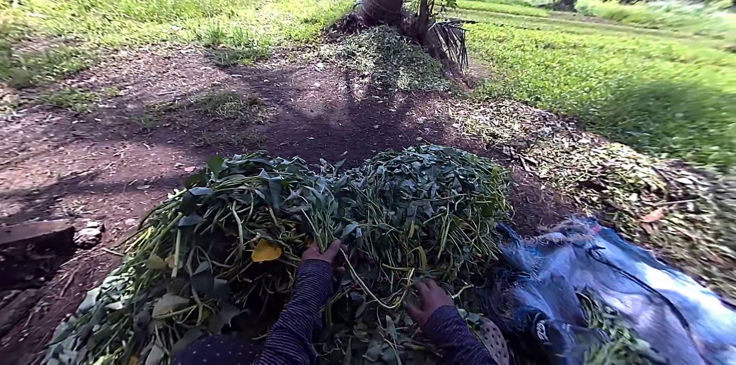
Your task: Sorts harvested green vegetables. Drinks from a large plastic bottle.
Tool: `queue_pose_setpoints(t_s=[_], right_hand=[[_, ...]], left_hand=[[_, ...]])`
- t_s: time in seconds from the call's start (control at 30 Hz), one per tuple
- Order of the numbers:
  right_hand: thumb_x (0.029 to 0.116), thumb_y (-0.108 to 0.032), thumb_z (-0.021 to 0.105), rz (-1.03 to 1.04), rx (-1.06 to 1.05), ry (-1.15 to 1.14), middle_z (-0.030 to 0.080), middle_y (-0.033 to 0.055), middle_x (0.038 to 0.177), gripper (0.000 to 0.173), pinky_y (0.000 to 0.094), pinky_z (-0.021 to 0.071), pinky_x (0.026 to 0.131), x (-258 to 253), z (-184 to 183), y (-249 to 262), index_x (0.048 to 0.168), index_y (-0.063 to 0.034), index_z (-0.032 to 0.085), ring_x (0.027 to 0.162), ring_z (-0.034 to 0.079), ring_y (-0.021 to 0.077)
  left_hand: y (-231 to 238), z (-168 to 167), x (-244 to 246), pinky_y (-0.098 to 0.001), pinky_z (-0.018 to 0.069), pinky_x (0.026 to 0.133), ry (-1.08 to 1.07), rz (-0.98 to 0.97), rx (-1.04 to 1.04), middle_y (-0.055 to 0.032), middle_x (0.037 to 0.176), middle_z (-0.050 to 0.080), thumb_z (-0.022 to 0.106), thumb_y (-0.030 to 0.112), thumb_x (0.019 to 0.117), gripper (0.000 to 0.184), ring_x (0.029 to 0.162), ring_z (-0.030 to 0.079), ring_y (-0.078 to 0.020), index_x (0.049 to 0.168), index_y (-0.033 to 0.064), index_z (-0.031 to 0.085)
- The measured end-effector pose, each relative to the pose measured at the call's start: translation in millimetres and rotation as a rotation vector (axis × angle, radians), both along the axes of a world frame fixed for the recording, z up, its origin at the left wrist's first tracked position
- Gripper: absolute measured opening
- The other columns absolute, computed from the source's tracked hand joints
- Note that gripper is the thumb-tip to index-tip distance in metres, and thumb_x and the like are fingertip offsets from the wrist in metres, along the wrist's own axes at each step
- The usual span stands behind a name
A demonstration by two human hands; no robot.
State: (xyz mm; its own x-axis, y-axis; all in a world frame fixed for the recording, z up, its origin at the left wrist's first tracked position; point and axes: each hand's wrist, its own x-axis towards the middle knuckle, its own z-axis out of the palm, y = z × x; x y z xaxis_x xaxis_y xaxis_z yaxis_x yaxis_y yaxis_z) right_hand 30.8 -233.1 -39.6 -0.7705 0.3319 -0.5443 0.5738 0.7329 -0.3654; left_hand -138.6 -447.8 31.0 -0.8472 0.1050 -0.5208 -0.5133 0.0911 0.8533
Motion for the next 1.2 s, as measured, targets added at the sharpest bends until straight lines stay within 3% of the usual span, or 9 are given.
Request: queue_pose_setpoints(t_s=[0.17,0.33,0.47,0.57,0.77,0.93,1.07,1.13,1.2], right_hand=[[0.0947,-0.014,0.046,0.067,-0.239,0.581,0.062,0.0153,0.139,0.045,0.0565,0.0449,0.108,-14,39,-27,0.135,-0.0081,0.066,0.129,0.058,0.0326],[0.0758,0.016,0.061,-0.143,0.256,0.750,0.049,0.0224,0.154,0.071,0.0650,0.0463,0.105,-25,39,-30,0.144,-0.0035,0.058,0.131,0.057,0.0455],[0.0877,-0.010,0.059,0.000,0.173,0.972,0.060,0.0190,0.143,0.052,0.0613,0.0494,0.102,-25,43,-35,0.139,-0.0022,0.062,0.126,0.061,0.0400],[0.1017,-0.040,0.058,0.265,-0.118,0.760,0.069,0.0180,0.127,0.047,0.0536,0.0515,0.103,-33,47,-54,0.134,-0.0069,0.067,0.119,0.066,0.0340],[0.1101,-0.035,0.045,0.209,-0.375,0.345,0.067,0.0254,0.095,0.047,0.0552,0.0523,0.088,-45,42,-85,0.109,0.0087,0.063,0.092,0.068,0.0379],[0.1083,-0.039,0.048,0.220,-0.340,0.254,0.069,0.0263,0.093,0.051,0.0606,0.0518,0.088,-25,0,-79,0.107,0.0082,0.065,0.093,0.069,0.0414],[0.1137,-0.035,0.032,0.041,-0.330,0.063,0.069,0.0301,0.114,0.054,0.0575,0.0469,0.103,-18,2,-40,0.126,0.0087,0.062,0.111,0.067,0.0415],[0.1148,-0.031,0.023,-0.025,-0.398,0.125,0.067,0.0286,0.110,0.057,0.0530,0.0500,0.097,-24,17,-26,0.127,0.0095,0.061,0.101,0.067,0.0375],[0.1116,-0.031,0.025,0.060,-0.437,0.337,0.065,0.0258,0.123,0.057,0.0486,0.0458,0.106,-32,26,-24,0.125,0.0073,0.065,0.117,0.062,0.0341]], left_hand=[[7,8,5,-0.0327,0.0593,0.057,-0.026,0.009,0.021,-0.0105,0.092,0.075,0.063,0.016,0.1036,0.029,0.071,0.074,-0.0196,0.127,0.0015,0.055],[-3,13,0,-0.0319,0.0601,0.052,0.079,0.106,0.036,-0.0113,0.089,0.074,0.061,0.012,0.1041,0.028,0.064,0.073,-0.0191,0.127,-0.0011,0.054],[-5,13,2,-0.0335,0.0616,0.056,0.113,0.080,0.015,-0.0114,0.089,0.074,0.062,0.012,0.1037,0.025,0.066,0.073,-0.0199,0.125,-0.0012,0.056],[4,21,9,-0.0349,0.0626,0.059,0.086,0.040,0.015,-0.0110,0.090,0.074,0.061,0.013,0.1042,0.023,0.068,0.074,-0.0204,0.123,-0.0007,0.057],[2,26,11,-0.0361,0.0624,0.056,0.034,0.096,0.098,-0.0133,0.086,0.074,0.061,0.010,0.1039,0.021,0.067,0.074,-0.0226,0.121,-0.0026,0.056],[-15,28,-4,-0.0381,0.0626,0.054,0.213,0.446,0.144,-0.0145,0.087,0.070,0.060,0.015,0.1051,0.031,0.066,0.073,-0.0235,0.129,-0.0023,0.052],[-42,46,-23,-0.0420,0.0637,0.054,0.313,0.605,0.256,-0.0127,0.090,0.067,0.057,0.018,0.1066,0.035,0.064,0.072,-0.0239,0.135,0.0018,0.047],[-43,57,-19,-0.0413,0.0638,0.055,0.299,0.601,0.272,-0.0114,0.090,0.065,0.056,0.018,0.1069,0.031,0.064,0.071,-0.0230,0.133,0.0025,0.048],[-42,58,-17,-0.0414,0.0641,0.055,0.274,0.593,0.271,-0.0123,0.092,0.065,0.057,0.018,0.1067,0.034,0.065,0.072,-0.0238,0.136,0.0031,0.046]])
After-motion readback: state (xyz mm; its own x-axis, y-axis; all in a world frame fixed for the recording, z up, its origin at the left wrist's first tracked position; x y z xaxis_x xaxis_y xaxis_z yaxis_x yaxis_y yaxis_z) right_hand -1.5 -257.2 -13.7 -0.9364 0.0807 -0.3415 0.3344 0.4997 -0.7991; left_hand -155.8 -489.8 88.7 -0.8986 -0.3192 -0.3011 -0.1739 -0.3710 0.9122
